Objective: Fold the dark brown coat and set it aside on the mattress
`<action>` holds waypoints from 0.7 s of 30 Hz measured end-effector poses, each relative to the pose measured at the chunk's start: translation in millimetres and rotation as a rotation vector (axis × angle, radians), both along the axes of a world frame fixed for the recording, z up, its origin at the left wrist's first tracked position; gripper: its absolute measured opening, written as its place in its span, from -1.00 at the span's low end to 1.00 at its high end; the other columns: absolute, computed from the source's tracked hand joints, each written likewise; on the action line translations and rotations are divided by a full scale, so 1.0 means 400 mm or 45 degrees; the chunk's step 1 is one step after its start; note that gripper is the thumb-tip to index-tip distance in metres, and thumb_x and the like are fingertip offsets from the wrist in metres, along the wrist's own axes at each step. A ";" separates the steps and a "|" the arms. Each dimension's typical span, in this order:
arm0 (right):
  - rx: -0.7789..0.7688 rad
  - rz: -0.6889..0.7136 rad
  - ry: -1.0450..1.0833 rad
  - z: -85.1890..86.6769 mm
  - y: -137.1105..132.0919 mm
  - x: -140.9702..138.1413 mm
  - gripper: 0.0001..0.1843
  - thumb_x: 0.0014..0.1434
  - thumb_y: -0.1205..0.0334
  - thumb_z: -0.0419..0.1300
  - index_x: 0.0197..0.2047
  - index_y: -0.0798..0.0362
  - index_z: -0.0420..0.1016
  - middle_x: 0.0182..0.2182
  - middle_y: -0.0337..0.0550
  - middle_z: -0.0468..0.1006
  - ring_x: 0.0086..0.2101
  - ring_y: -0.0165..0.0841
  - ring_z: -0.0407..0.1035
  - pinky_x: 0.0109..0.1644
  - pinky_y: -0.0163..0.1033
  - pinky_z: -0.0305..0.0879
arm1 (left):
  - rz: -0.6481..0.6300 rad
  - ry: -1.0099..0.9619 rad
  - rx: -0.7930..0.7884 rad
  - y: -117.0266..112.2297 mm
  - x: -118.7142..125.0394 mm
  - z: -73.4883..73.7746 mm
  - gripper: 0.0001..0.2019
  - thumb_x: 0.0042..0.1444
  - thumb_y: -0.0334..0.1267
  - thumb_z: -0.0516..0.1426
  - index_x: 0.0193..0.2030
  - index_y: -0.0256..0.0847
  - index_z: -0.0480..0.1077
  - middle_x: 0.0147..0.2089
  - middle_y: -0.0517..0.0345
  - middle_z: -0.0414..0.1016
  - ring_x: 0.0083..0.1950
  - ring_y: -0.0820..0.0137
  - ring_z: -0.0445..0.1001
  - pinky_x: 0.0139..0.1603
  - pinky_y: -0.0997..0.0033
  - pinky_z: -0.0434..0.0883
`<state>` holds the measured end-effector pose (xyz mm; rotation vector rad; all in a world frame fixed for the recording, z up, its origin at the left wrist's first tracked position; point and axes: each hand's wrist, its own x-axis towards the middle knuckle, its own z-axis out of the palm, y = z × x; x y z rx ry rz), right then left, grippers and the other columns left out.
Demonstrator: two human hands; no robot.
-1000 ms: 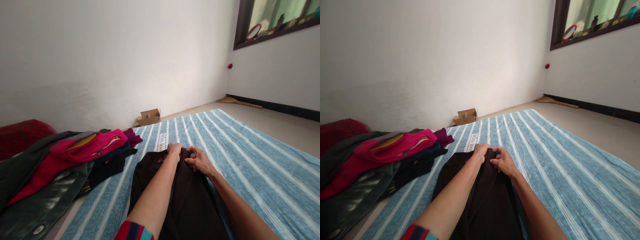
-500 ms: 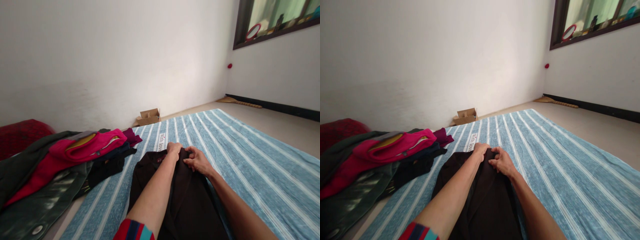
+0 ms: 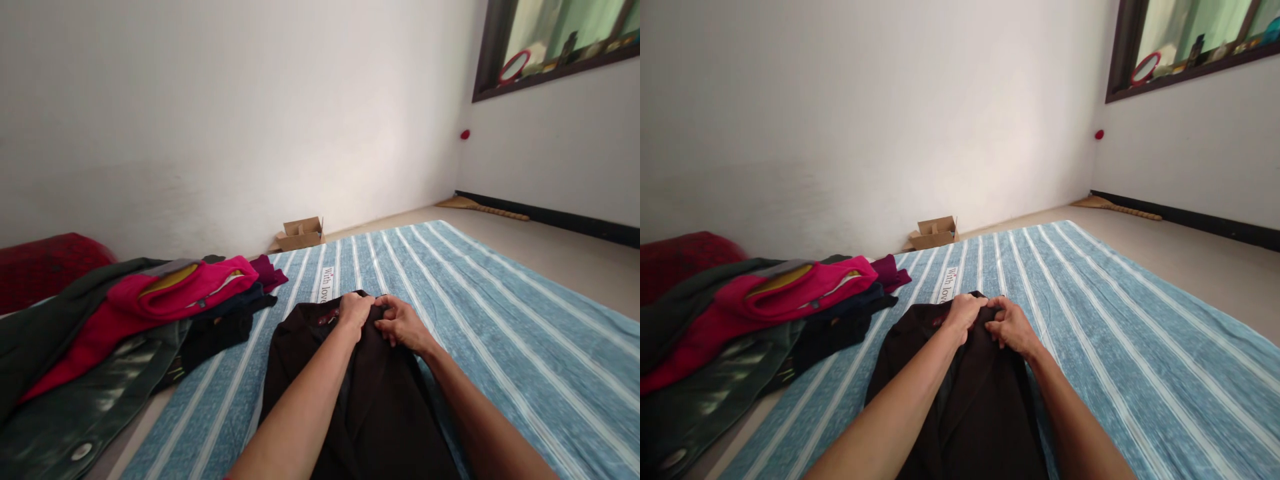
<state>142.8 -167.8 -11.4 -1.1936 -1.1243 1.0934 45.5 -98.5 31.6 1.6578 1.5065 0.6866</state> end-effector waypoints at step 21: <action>-0.394 0.006 -1.807 0.195 0.248 -0.059 -0.68 -0.32 0.37 0.35 -0.36 0.12 0.53 -0.30 0.07 0.56 -0.24 -0.10 0.45 -0.26 -0.19 0.30 | -0.432 0.549 0.180 -0.160 -0.093 0.031 -0.80 0.04 -0.31 0.06 -0.19 -0.25 0.42 -0.17 -0.19 0.54 -0.10 0.08 0.50 -0.14 0.22 0.37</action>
